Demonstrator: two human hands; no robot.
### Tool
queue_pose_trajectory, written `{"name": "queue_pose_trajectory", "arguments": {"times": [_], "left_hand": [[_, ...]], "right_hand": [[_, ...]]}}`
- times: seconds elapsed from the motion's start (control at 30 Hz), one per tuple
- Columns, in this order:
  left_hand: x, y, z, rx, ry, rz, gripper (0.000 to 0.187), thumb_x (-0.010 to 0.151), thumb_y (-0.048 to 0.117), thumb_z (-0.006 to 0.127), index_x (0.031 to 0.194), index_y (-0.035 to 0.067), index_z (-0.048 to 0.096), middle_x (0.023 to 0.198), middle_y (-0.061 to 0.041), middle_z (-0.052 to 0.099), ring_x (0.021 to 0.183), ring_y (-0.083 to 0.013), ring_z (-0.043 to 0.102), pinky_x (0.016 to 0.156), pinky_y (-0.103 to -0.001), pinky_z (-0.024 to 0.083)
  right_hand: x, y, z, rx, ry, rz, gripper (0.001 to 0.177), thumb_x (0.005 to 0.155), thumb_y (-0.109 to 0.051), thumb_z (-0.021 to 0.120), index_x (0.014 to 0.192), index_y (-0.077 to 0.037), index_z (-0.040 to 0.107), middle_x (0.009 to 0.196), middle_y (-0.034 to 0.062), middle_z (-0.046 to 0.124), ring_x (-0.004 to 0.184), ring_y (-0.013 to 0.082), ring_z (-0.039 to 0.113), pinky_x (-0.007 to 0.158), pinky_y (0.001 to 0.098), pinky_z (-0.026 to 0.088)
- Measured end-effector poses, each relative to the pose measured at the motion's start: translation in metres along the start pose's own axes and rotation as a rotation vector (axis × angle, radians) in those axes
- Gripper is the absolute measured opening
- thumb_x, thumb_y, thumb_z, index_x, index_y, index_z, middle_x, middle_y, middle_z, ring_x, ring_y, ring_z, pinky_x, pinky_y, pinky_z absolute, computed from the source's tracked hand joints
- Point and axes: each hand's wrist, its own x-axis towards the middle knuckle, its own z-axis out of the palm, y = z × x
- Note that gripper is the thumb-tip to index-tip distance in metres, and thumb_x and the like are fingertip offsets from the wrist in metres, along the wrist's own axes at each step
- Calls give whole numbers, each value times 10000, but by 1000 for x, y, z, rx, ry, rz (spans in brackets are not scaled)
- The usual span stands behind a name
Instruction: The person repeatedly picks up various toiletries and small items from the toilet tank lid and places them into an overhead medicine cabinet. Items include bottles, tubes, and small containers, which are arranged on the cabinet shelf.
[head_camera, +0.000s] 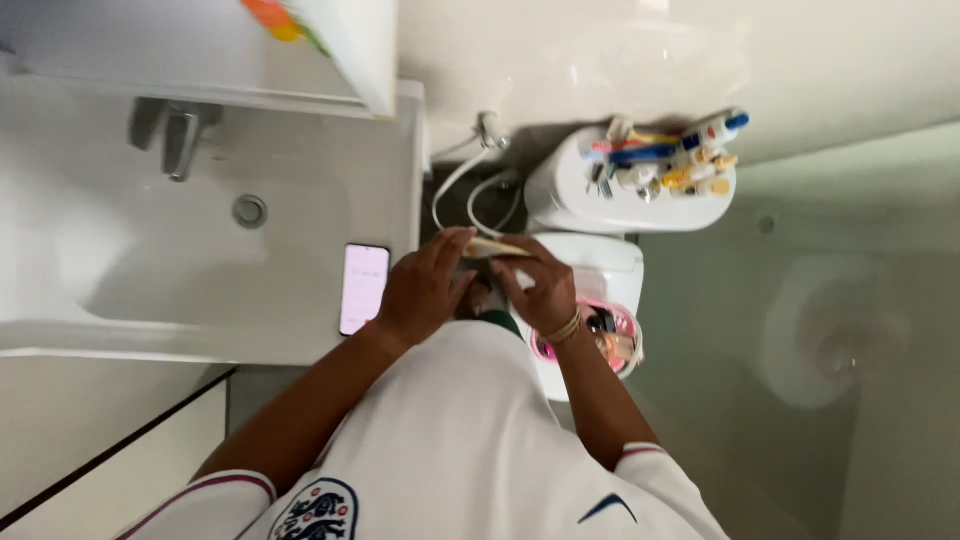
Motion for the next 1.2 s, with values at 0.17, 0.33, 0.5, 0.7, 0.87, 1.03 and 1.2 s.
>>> {"name": "queue_pose_trajectory", "arguments": {"times": [0.17, 0.33, 0.5, 0.7, 0.87, 1.03, 1.2], "left_hand": [[-8, -22, -20, -142, 195, 134, 287, 1036, 244, 558, 1281, 108, 620, 1214, -78, 624, 1060, -307, 707, 824, -412, 601], [-21, -38, -52, -313, 242, 148, 256, 1054, 200, 539, 1283, 112, 611, 1222, -52, 643, 1046, -269, 720, 882, -369, 601], [-19, -66, -102, -432, 487, -81, 212, 1001, 160, 656, 1197, 91, 615, 1069, -123, 690, 682, -320, 711, 677, -437, 586], [26, -137, -149, -474, 755, -3, 188, 1105, 170, 556, 1051, -8, 523, 857, -133, 566, 676, -331, 666, 705, -419, 557], [64, -148, -175, -414, 796, 41, 258, 1140, 206, 535, 1119, -48, 496, 988, -172, 503, 719, -357, 706, 681, -445, 591], [91, -161, -165, -254, 718, -83, 248, 1126, 213, 562, 1184, -23, 509, 1111, -156, 500, 835, -386, 725, 677, -532, 604], [95, -152, -173, -383, 702, -53, 180, 1085, 114, 515, 1195, -21, 470, 1169, -176, 446, 928, -301, 559, 739, -362, 533]], "right_hand": [[25, -69, -5, 93, -38, -135, 69, 891, -156, 784, 857, -96, 793, 1119, 61, 779, 963, 297, 774, 828, 373, 614], [35, -121, 1, 175, -30, -217, 115, 888, -92, 761, 989, -42, 787, 1183, 140, 750, 1067, 357, 744, 906, 438, 606], [32, -135, 14, 268, -31, -286, 204, 912, -31, 713, 1111, 5, 737, 1354, 236, 637, 1117, 394, 707, 921, 484, 594], [29, -138, 23, 271, -66, -260, 200, 914, -28, 715, 1110, 3, 738, 1362, 233, 623, 1099, 393, 711, 918, 494, 596], [29, -144, 26, 261, -131, -213, 192, 919, -51, 723, 1103, 3, 734, 1335, 231, 633, 1078, 406, 719, 909, 512, 594], [33, -145, 29, 258, -158, -212, 203, 915, -63, 733, 1111, -16, 745, 1304, 208, 657, 1079, 399, 722, 914, 507, 590], [32, -139, 32, 229, -241, -155, 182, 981, -130, 660, 1116, -20, 712, 1299, 163, 664, 1228, 299, 659, 1048, 406, 555]]}}
